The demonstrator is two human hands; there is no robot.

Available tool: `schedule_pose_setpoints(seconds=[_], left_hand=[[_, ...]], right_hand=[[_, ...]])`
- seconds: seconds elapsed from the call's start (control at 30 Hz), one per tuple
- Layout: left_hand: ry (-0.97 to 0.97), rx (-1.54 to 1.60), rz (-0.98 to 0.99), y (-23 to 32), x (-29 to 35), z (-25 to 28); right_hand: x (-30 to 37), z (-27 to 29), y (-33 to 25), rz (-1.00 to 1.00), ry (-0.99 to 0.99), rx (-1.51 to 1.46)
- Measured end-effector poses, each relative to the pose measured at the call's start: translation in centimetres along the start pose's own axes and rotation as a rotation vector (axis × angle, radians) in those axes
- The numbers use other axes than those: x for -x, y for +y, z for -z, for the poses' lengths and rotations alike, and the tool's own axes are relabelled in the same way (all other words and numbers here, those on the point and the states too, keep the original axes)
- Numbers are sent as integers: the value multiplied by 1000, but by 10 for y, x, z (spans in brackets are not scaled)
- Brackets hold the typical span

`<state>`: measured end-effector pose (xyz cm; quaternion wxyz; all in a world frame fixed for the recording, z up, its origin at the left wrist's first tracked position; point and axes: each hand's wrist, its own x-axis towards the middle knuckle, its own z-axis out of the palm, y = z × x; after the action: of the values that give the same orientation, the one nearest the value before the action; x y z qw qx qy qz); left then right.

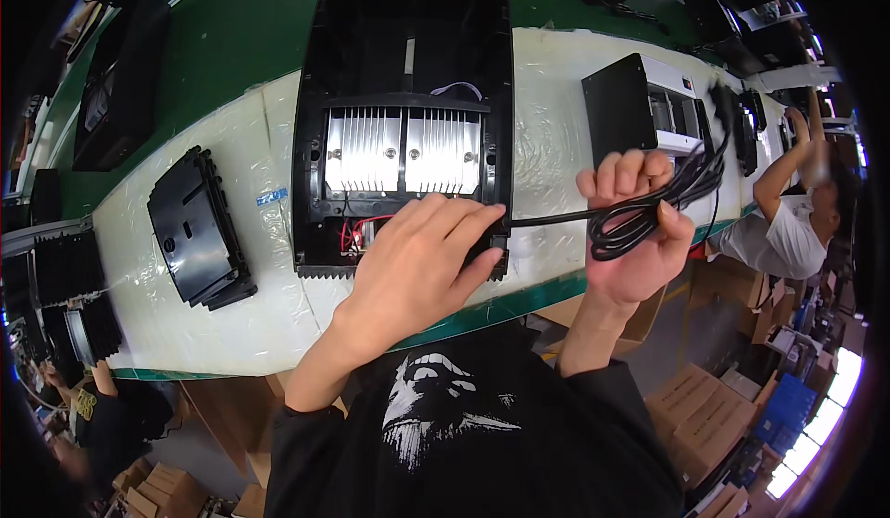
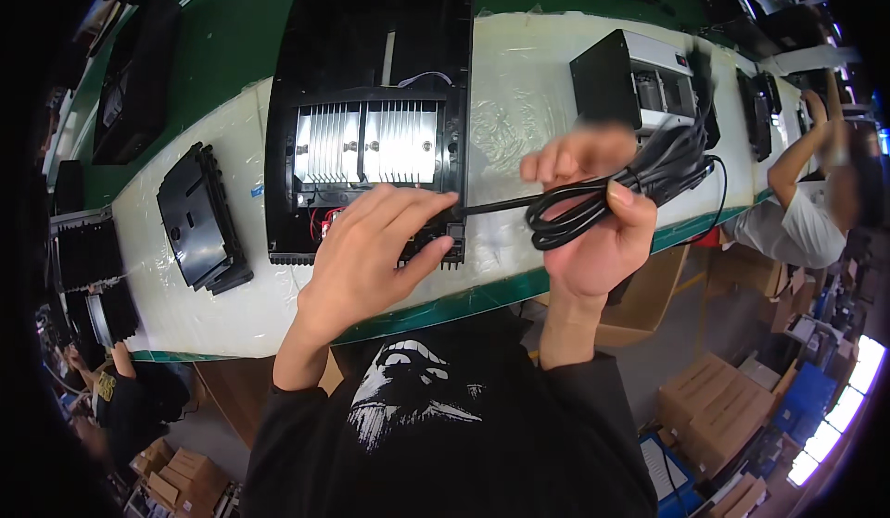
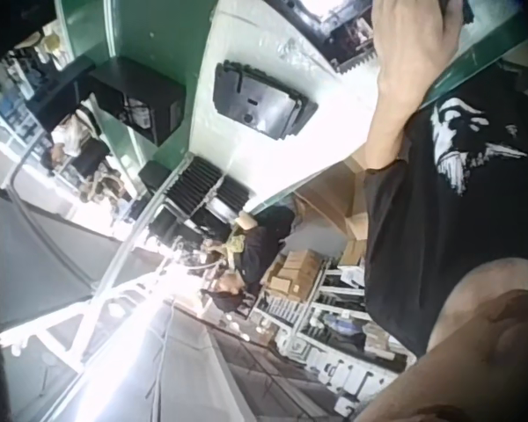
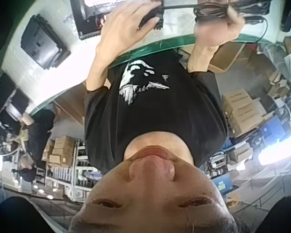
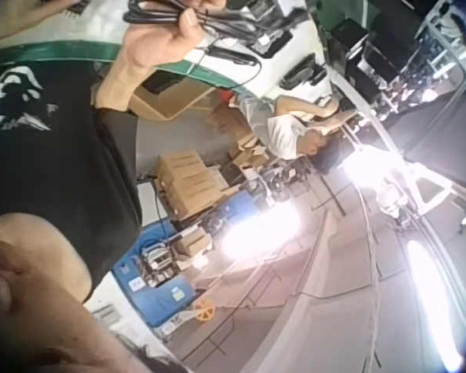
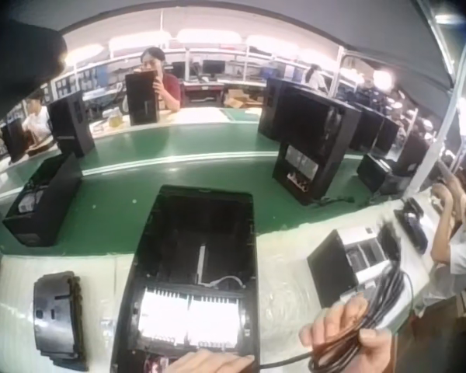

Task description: Assembling the casing and internal components of an electronic device using an electric screwdriver.

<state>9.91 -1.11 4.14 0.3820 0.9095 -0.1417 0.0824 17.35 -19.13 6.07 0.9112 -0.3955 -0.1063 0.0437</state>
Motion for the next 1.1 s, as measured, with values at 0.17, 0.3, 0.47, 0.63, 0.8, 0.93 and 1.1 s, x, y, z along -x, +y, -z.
schedule_pose_setpoints(seconds=[0.17, 0.3, 0.47, 0.63, 0.8, 0.93, 1.1], left_hand=[[-73, 15, 47, 1, 0, 8], [18, 58, 48, -3, 6, 2], [93, -156, -31, -3, 5, -13], [-7, -173, 63, 4, 1, -4], [-27, -140, 93, 7, -1, -4], [-37, -125, 74, 5, -1, -6], [-4, -142, 37, -2, -4, -12]], right_hand=[[-18, -50, 6, -310, -556, -161], [-10, -65, 17, -384, -595, -190], [-10, -48, 11, -284, -472, -425], [-9, -48, 15, -252, -434, -453], [-19, -48, 17, -266, -437, -464], [-21, -46, 22, -262, -454, -508], [-22, -45, 22, -252, -427, -508]])
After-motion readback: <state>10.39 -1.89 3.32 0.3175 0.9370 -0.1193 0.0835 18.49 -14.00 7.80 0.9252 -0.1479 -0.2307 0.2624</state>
